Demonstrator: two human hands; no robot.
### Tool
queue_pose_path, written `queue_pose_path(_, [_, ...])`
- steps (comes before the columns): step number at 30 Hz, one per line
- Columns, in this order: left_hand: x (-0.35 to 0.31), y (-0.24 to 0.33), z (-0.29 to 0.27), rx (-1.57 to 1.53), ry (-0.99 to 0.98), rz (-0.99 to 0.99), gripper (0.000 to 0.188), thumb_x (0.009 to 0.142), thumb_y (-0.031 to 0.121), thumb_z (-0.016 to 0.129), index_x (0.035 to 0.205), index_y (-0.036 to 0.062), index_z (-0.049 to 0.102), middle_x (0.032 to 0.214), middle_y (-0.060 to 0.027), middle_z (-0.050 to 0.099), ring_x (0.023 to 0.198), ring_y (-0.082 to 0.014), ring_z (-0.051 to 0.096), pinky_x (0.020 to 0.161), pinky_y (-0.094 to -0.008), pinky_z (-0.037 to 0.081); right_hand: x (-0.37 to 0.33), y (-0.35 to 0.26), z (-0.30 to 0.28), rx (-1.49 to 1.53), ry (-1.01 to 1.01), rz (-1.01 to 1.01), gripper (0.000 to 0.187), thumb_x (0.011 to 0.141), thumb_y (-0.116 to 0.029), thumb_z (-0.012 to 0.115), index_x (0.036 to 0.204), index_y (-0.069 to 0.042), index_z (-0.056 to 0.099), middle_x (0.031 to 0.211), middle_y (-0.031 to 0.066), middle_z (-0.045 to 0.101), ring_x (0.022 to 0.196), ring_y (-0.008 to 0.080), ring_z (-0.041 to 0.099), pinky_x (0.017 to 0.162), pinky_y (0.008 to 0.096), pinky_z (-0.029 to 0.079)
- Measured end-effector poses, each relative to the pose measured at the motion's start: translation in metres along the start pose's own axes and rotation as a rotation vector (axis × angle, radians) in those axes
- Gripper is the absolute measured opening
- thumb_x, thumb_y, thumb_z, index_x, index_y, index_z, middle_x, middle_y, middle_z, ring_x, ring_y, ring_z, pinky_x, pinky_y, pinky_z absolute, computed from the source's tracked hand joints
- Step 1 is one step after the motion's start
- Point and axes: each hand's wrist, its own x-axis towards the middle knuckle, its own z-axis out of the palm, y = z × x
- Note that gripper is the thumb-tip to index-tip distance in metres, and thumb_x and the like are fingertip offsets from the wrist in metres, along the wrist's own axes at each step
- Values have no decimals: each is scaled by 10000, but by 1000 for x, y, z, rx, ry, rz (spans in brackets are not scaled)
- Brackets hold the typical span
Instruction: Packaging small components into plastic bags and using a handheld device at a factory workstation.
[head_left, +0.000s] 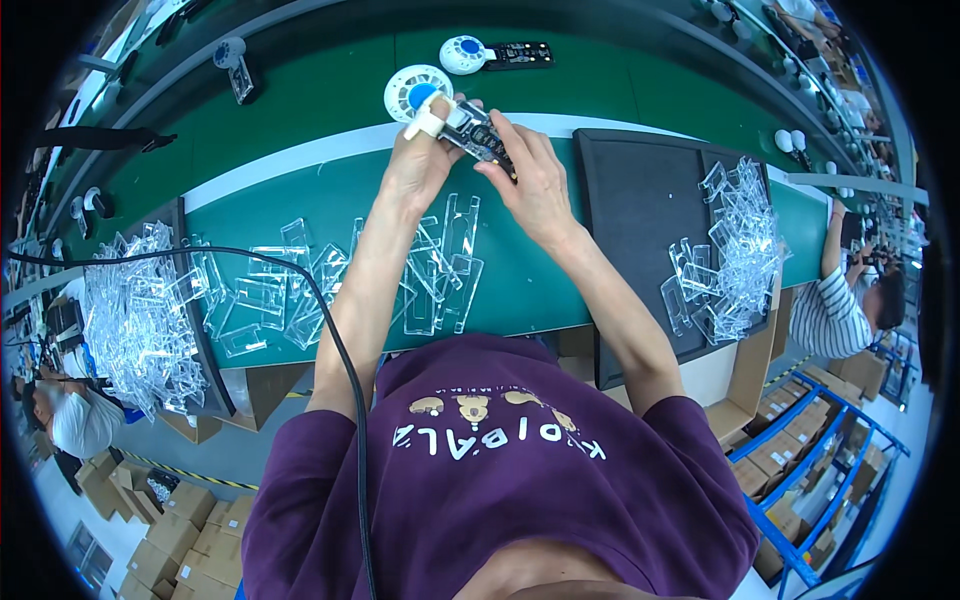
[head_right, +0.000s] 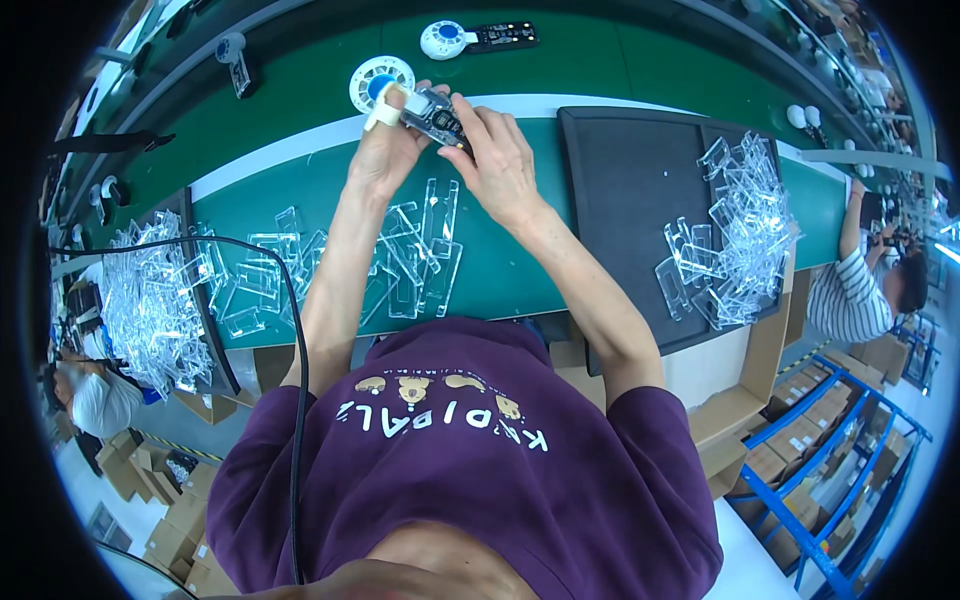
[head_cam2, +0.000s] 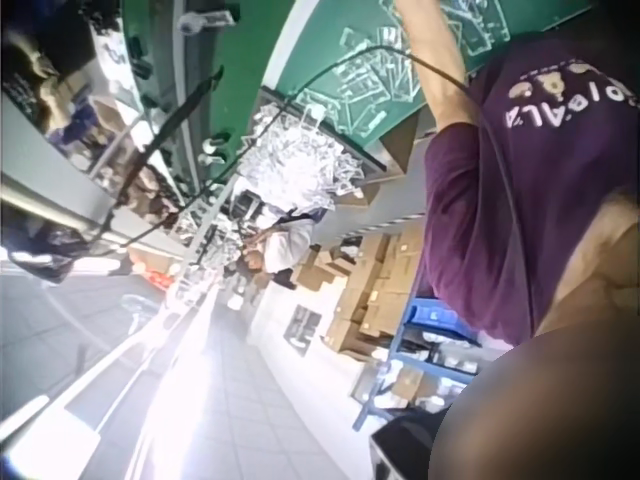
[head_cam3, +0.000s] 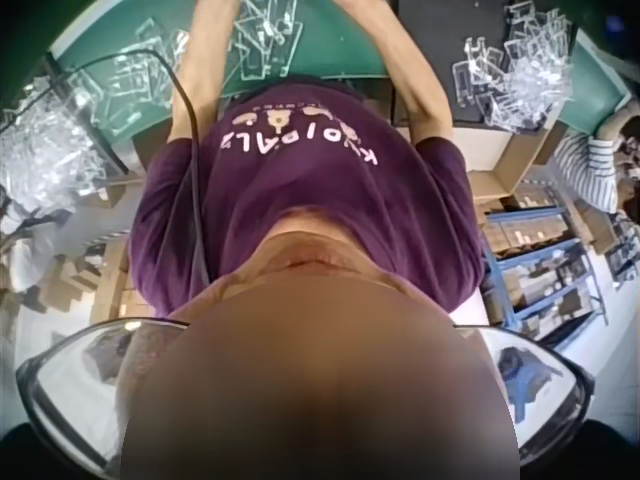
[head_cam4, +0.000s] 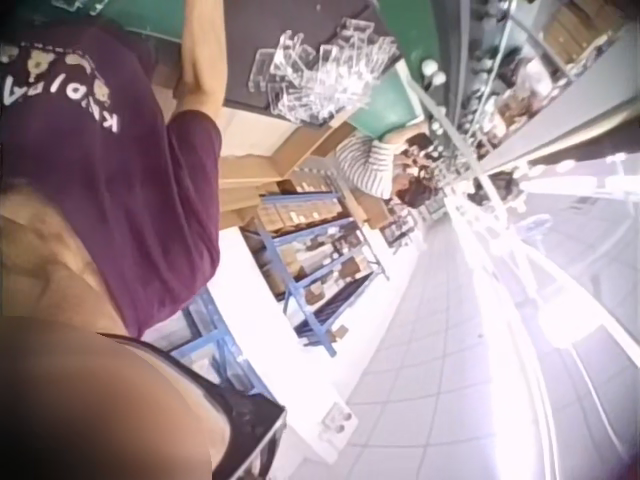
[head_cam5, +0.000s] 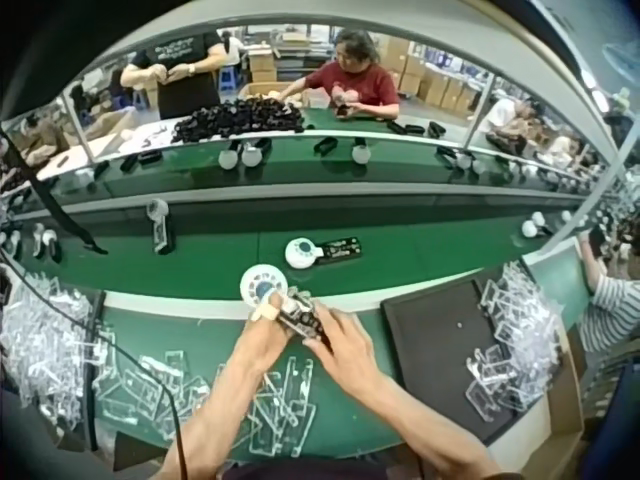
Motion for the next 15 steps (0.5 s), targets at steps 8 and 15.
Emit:
queue_pose_path(8, [-4, -4, 22, 60, 150, 175, 356, 785, 136, 665, 1077, 0, 513, 1017, -115, 590, 935, -188, 571, 819, -298, 459, 15, -2, 26, 792, 360, 693, 373, 885, -303, 498, 1076, 17, 522, 941, 118, 560, 816, 190, 546, 682, 327, 451])
queue_pose_path(15, [-23, -8, 27, 527, 186, 478, 316, 749, 71, 692, 1018, -11, 547, 956, -93, 606, 864, -140, 566, 730, -268, 471, 24, 13, 66, 1186, 509, 1090, 388, 920, -358, 378, 828, -9, 518, 787, 83, 543, 652, 159, 519, 541, 311, 419])
